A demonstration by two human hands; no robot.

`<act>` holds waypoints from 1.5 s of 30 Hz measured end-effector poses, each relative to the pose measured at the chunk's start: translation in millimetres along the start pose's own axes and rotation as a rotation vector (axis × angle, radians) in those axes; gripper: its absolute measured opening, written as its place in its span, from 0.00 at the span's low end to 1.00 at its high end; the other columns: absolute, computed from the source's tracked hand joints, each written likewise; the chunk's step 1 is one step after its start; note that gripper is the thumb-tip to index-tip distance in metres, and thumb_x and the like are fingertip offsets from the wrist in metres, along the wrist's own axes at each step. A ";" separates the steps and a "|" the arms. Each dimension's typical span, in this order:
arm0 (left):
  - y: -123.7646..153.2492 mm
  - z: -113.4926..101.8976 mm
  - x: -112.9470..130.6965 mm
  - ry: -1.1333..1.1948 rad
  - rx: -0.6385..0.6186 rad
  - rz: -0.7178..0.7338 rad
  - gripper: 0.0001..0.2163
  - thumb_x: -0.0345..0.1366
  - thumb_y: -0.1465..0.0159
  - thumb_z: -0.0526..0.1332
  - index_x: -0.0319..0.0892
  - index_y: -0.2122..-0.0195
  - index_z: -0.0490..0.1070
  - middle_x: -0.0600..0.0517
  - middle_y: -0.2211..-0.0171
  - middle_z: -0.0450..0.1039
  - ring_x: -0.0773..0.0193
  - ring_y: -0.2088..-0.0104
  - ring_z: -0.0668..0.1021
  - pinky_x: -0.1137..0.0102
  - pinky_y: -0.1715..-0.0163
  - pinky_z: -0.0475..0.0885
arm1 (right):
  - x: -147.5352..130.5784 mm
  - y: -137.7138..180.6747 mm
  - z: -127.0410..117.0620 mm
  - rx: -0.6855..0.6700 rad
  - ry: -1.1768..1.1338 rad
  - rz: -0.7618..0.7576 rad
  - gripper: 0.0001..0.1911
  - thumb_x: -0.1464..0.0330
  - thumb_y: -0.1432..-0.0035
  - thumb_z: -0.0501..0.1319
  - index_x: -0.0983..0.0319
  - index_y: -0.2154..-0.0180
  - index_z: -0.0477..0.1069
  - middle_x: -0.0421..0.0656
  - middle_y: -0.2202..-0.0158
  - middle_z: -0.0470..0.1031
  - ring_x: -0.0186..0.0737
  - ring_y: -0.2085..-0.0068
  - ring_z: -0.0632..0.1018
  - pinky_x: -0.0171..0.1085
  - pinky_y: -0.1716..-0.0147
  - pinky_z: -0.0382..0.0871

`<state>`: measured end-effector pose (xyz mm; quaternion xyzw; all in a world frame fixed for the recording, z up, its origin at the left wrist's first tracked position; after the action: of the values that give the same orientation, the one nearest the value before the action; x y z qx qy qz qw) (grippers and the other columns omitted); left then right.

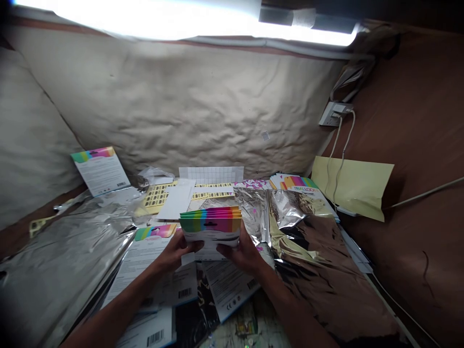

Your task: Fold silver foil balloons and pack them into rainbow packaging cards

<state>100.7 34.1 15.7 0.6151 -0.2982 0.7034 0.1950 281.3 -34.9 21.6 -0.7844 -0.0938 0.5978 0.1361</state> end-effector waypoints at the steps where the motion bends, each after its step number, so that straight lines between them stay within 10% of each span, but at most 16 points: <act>1: -0.8 -1.4 -0.7 0.001 -0.003 -0.009 0.11 0.39 0.42 0.69 0.38 0.63 0.73 0.52 0.71 0.71 0.66 0.71 0.71 0.73 0.72 0.67 | 2.5 1.6 -3.0 -0.051 0.017 0.025 0.22 0.59 0.44 0.67 0.58 0.49 0.73 0.47 0.51 0.75 0.51 0.47 0.74 0.47 0.47 0.68; 6: -2.3 -3.4 0.4 0.017 0.031 -0.024 0.14 0.40 0.44 0.70 0.38 0.60 0.75 0.48 0.65 0.75 0.58 0.64 0.76 0.68 0.66 0.72 | 4.7 5.0 -13.4 -0.239 0.103 0.143 0.16 0.59 0.42 0.65 0.53 0.53 0.77 0.45 0.50 0.74 0.54 0.46 0.72 0.50 0.45 0.65; 10: -2.7 -4.8 1.7 0.003 0.092 0.002 0.12 0.39 0.42 0.69 0.39 0.60 0.73 0.48 0.65 0.76 0.59 0.64 0.76 0.69 0.66 0.72 | -9.7 -5.3 -17.5 -0.096 0.173 0.089 0.31 0.63 0.49 0.70 0.55 0.43 0.68 0.46 0.47 0.72 0.52 0.46 0.71 0.48 0.46 0.66; 19: -4.9 -15.2 -0.4 -0.004 0.171 0.049 0.10 0.38 0.41 0.68 0.39 0.62 0.74 0.50 0.67 0.75 0.60 0.65 0.76 0.70 0.68 0.71 | -18.0 -8.3 -22.2 -0.320 -0.289 0.133 0.33 0.54 0.41 0.63 0.57 0.38 0.63 0.47 0.46 0.74 0.48 0.44 0.72 0.47 0.43 0.63; 45: -5.2 -10.2 0.3 -0.078 0.230 0.015 0.13 0.38 0.44 0.71 0.39 0.61 0.75 0.49 0.66 0.78 0.58 0.65 0.78 0.70 0.68 0.72 | 19.7 -21.3 -6.2 0.046 -0.360 0.173 0.25 0.58 0.58 0.75 0.59 0.57 0.76 0.43 0.59 0.80 0.48 0.55 0.78 0.47 0.52 0.72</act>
<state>96.4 44.7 16.2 0.6582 -0.2272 0.7098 0.1060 292.8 -9.3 12.0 -0.6665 -0.0352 0.7400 0.0834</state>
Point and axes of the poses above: each hand's wrist, its own y-axis away from the middle knuckle, its own z-axis out of the palm, x = y × z, the point moved 6 cm from there along -y, towards the middle knuckle
